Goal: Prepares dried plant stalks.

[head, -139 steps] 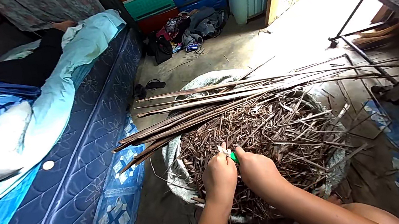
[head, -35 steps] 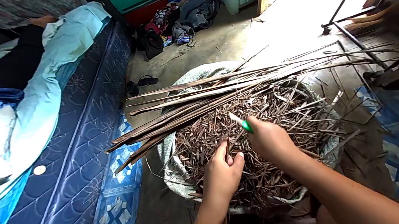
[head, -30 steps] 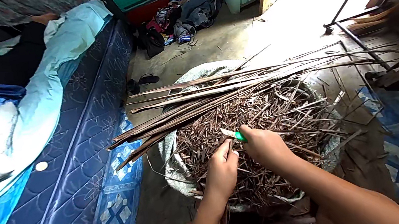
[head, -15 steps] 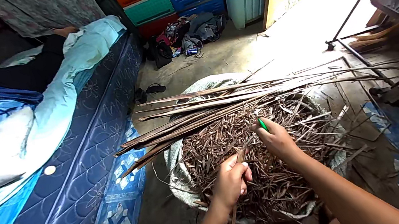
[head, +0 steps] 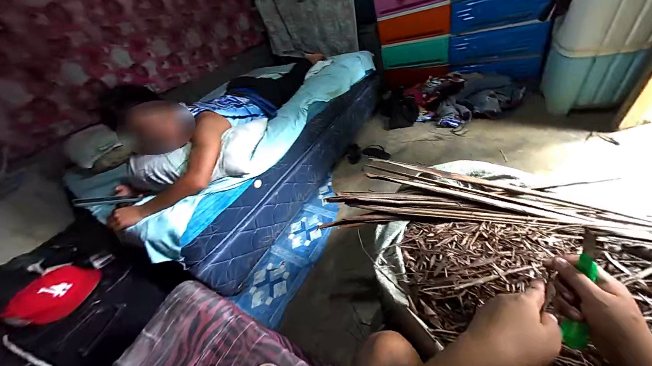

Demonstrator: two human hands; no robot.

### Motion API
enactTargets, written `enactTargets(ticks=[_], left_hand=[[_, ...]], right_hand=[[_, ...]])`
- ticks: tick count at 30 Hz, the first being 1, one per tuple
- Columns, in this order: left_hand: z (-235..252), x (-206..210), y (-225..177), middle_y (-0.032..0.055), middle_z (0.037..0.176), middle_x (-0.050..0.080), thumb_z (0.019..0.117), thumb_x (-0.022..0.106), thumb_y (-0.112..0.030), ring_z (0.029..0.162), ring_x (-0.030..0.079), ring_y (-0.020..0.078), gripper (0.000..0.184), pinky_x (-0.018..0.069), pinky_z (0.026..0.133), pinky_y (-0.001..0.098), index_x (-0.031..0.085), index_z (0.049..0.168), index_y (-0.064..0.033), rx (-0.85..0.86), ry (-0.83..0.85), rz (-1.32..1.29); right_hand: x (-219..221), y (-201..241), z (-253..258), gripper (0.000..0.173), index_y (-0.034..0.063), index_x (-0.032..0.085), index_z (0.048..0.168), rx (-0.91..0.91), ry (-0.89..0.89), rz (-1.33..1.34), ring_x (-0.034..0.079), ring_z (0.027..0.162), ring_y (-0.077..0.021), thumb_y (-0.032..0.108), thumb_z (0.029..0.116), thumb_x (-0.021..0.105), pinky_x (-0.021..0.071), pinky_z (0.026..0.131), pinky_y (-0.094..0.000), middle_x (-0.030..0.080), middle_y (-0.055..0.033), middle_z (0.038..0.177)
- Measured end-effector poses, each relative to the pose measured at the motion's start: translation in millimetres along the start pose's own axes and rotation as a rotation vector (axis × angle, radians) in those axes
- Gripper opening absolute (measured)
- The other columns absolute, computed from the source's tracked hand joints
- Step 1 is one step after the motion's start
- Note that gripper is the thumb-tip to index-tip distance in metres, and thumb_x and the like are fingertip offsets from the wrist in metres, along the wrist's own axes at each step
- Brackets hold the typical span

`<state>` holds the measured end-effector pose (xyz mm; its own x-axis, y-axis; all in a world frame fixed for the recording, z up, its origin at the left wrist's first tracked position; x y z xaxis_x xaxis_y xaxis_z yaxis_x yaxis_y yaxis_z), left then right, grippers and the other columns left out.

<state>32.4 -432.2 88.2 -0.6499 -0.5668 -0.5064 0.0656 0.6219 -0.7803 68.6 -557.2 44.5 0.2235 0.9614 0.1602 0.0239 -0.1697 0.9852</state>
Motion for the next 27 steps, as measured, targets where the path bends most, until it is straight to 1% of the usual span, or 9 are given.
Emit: enactTargets(ticks=[2, 5, 6, 10, 13, 17, 20, 23, 27], left_hand=[[-20.8, 0.2, 5.0, 0.0260, 0.140, 0.059, 0.1106, 0.043, -0.024, 0.125, 0.061, 0.0393, 0.056, 0.0448, 0.108, 0.0585, 0.030, 0.162, -0.0079, 0.005, -0.012, -0.067], [-53.0, 8.4, 18.0, 0.0259, 0.121, 0.067, 0.1107, 0.041, -0.042, 0.078, 0.068, 0.0316, 0.061, 0.0561, 0.073, 0.0501, 0.031, 0.162, -0.0123, 0.020, -0.019, -0.234], [-62.5, 12.6, 25.1, 0.0241, 0.124, 0.066, 0.1107, 0.038, -0.046, 0.073, 0.068, 0.0280, 0.060, 0.0576, 0.069, 0.0475, 0.035, 0.161, -0.0126, 0.034, -0.021, -0.294], [-100.3, 18.2, 60.9, 0.0247, 0.121, 0.065, 0.1104, 0.028, -0.052, 0.107, 0.064, 0.0320, 0.068, 0.0483, 0.097, 0.0537, 0.058, 0.135, 0.0034, -0.032, -0.063, -0.360], [-125.4, 17.9, 69.6, 0.0244, 0.136, 0.062, 0.1126, 0.034, -0.040, 0.129, 0.059, 0.0342, 0.056, 0.0408, 0.113, 0.0533, 0.055, 0.144, 0.0012, -0.039, -0.069, -0.169], [-139.7, 27.4, 75.6, 0.0259, 0.134, 0.063, 0.1088, 0.049, -0.034, 0.129, 0.058, 0.0393, 0.047, 0.0402, 0.111, 0.0601, 0.060, 0.140, 0.0005, -0.123, 0.008, 0.130], [-127.5, 16.1, 81.0, 0.0279, 0.114, 0.068, 0.1019, 0.059, -0.038, 0.108, 0.065, 0.0419, 0.047, 0.0475, 0.094, 0.0639, 0.070, 0.117, 0.0052, -0.187, -0.035, 0.272], [-119.5, -10.6, 75.3, 0.0273, 0.132, 0.062, 0.1039, 0.056, -0.040, 0.126, 0.059, 0.0425, 0.049, 0.0441, 0.102, 0.0669, 0.068, 0.122, 0.0050, -0.476, -0.064, 0.428], [-108.4, -52.1, 136.7, 0.0249, 0.131, 0.063, 0.0988, 0.058, -0.033, 0.121, 0.061, 0.0445, 0.046, 0.0489, 0.090, 0.0690, 0.063, 0.127, 0.0028, -0.815, -0.384, 0.470]], right_hand=[[12.1, 3.5, -14.8, 0.018, 0.0104, 0.057, 0.100, 0.055, 0.027, 0.060, 0.038, 0.039, 0.0011, 0.014, 0.1083, 0.041, 0.0373, 0.039, -0.0155, 0.045, 0.0110, 0.054], [28.2, 10.0, -45.6, 0.020, 0.0077, 0.056, 0.103, 0.075, 0.048, 0.098, 0.048, 0.042, 0.0007, 0.012, 0.1092, 0.037, 0.0439, 0.041, -0.0159, 0.058, 0.0080, 0.061], [32.0, 9.5, -58.2, 0.021, 0.0077, 0.055, 0.103, 0.081, 0.063, 0.109, 0.048, 0.043, 0.0007, 0.012, 0.1096, 0.035, 0.0446, 0.042, -0.0160, 0.059, 0.0075, 0.063], [36.9, 4.0, -103.1, 0.028, 0.0061, 0.054, 0.107, 0.116, 0.158, 0.148, 0.051, 0.044, 0.0000, 0.013, 0.1106, 0.026, 0.0454, 0.042, -0.0170, 0.072, 0.0021, 0.079], [32.0, 12.6, -128.5, 0.030, 0.0088, 0.054, 0.106, 0.093, 0.198, 0.199, 0.055, 0.045, 0.0001, 0.013, 0.1111, 0.025, 0.0446, 0.041, -0.0156, 0.073, 0.0032, 0.079], [16.4, 41.9, -161.9, 0.028, 0.0121, 0.054, 0.110, 0.050, 0.186, 0.197, 0.057, 0.046, 0.0005, 0.015, 0.1124, 0.026, 0.0441, 0.039, -0.0148, 0.073, 0.0054, 0.075], [3.8, 65.8, -180.6, 0.032, 0.0153, 0.057, 0.108, -0.024, 0.198, 0.248, 0.059, 0.048, 0.0006, 0.017, 0.1122, 0.025, 0.0455, 0.040, -0.0147, 0.074, 0.0063, 0.078], [-7.4, 77.6, -196.4, 0.036, 0.0184, 0.058, 0.106, -0.059, 0.215, 0.320, 0.058, 0.048, 0.0024, 0.019, 0.1128, 0.023, 0.0454, 0.040, -0.0125, 0.074, 0.0069, 0.080], [-15.2, 77.9, -211.1, 0.041, 0.0192, 0.059, 0.102, -0.066, 0.209, 0.394, 0.056, 0.046, 0.0043, 0.022, 0.1134, 0.020, 0.0430, 0.039, -0.0099, 0.074, 0.0071, 0.081]])
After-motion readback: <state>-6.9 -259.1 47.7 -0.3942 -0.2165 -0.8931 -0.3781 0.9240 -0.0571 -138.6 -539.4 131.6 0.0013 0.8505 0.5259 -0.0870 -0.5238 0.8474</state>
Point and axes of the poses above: each hand's wrist, its own z-axis towards the middle knuckle, its own x-axis out of the palm, y = z × x, the point moved 10 cm from there along z, towards the middle knuckle
